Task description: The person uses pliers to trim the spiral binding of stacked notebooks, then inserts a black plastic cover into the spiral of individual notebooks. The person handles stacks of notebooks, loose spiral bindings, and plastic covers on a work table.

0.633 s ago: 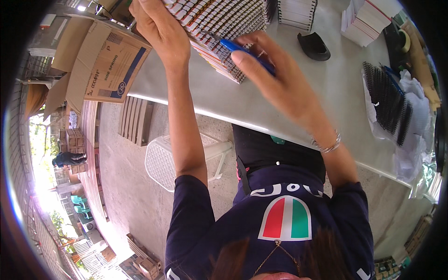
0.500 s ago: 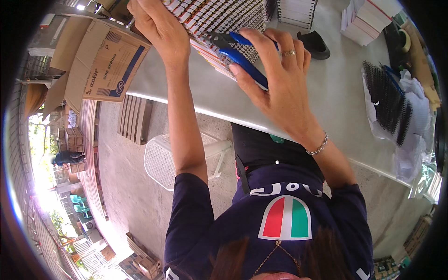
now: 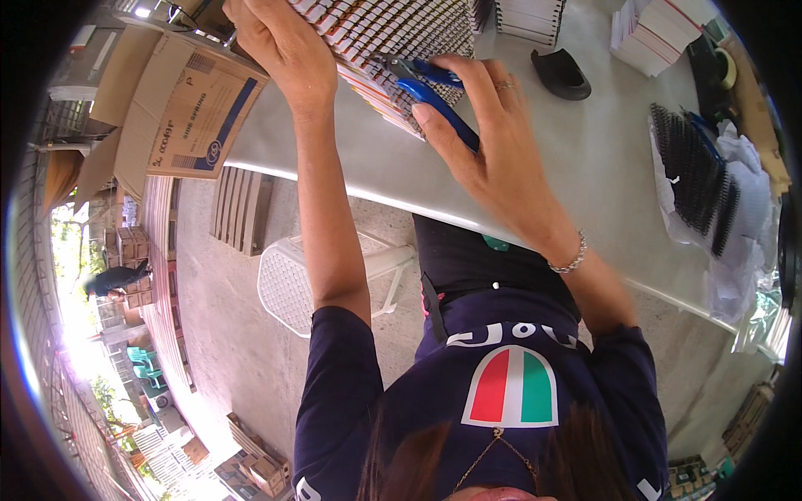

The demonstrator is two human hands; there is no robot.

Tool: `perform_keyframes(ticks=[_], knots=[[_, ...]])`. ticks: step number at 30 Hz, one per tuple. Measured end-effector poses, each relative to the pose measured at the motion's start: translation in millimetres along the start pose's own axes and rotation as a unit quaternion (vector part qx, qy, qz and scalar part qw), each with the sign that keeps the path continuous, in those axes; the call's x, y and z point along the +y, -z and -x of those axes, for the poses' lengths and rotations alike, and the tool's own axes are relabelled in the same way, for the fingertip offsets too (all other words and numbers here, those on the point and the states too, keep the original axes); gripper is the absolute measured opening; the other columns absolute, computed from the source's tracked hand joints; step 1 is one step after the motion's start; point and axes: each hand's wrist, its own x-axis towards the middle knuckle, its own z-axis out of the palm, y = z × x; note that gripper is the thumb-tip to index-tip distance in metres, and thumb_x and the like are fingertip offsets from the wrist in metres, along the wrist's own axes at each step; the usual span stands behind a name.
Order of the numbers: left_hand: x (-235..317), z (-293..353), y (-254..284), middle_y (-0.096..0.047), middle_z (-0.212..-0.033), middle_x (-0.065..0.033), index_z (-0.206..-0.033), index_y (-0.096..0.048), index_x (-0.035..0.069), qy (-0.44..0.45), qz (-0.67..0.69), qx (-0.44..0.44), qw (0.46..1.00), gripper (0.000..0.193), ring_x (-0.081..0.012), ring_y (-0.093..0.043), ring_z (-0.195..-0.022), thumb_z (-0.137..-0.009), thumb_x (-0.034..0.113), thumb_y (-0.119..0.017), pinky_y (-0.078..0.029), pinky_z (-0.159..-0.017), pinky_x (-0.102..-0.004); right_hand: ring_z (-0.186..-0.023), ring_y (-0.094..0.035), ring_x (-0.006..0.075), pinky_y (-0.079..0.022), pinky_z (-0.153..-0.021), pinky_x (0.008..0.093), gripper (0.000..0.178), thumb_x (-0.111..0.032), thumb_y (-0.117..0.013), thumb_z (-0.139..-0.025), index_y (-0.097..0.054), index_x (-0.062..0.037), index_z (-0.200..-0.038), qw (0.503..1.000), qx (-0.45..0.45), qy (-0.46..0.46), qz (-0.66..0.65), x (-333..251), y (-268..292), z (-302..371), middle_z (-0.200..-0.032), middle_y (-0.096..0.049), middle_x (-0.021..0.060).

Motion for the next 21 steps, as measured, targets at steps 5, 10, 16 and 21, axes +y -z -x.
perform_keyframes(ticks=[5, 10, 16, 21], knots=[[14, 1, -10, -0.069, -0.096, -0.0101, -0.109, -0.068, -0.005, 0.026, 0.057, 0.046, 0.997, 0.06, -0.0161, -0.061, -0.088, -0.109, 0.045, -0.034, -0.048, -0.083, -0.029, -0.1, -0.05, 0.0321, -0.035, -0.087, 0.045, 0.042, -0.033, -0.071, -0.089, -0.062, -0.0091, -0.121, 0.985, 0.016, 0.07, 0.158, 0, -3, 5, -0.116, -0.056, 0.017], [18, 1, -8, -0.068, -0.097, -0.0099, -0.11, -0.068, -0.004, 0.034, 0.064, 0.023, 0.997, 0.06, -0.0161, -0.061, -0.088, -0.11, 0.045, -0.034, -0.048, -0.084, -0.029, -0.083, -0.057, 0.013, -0.042, -0.071, 0.0276, 0.035, -0.036, -0.062, -0.099, -0.061, -0.0078, -0.118, 0.885, -0.207, -0.319, -0.269, -13, 7, -2, -0.092, -0.062, 0.0062], [17, 1, -15, -0.068, -0.097, -0.0101, -0.109, -0.068, -0.005, -0.02, 0.025, 0.047, 0.998, 0.061, -0.0166, -0.06, -0.089, -0.11, 0.045, -0.033, -0.047, -0.084, -0.0297, -0.088, -0.056, 0.0252, -0.041, -0.078, 0.0393, 0.037, -0.034, -0.067, -0.093, -0.061, -0.0076, -0.119, 0.997, -0.047, -0.057, -0.008, 0, 3, 3, -0.097, -0.06, 0.013], [13, 0, -10, -0.067, -0.097, -0.0102, -0.109, -0.068, -0.005, 0.003, 0.052, 0.03, 0.998, 0.061, -0.0169, -0.06, -0.089, -0.11, 0.045, -0.033, -0.047, -0.084, -0.03, -0.101, -0.051, 0.0332, -0.036, -0.087, 0.0445, 0.044, -0.032, -0.071, -0.088, -0.059, -0.0098, -0.124, 0.988, 0.009, 0.057, 0.145, 3, -2, 14, -0.112, -0.057, 0.0158]])
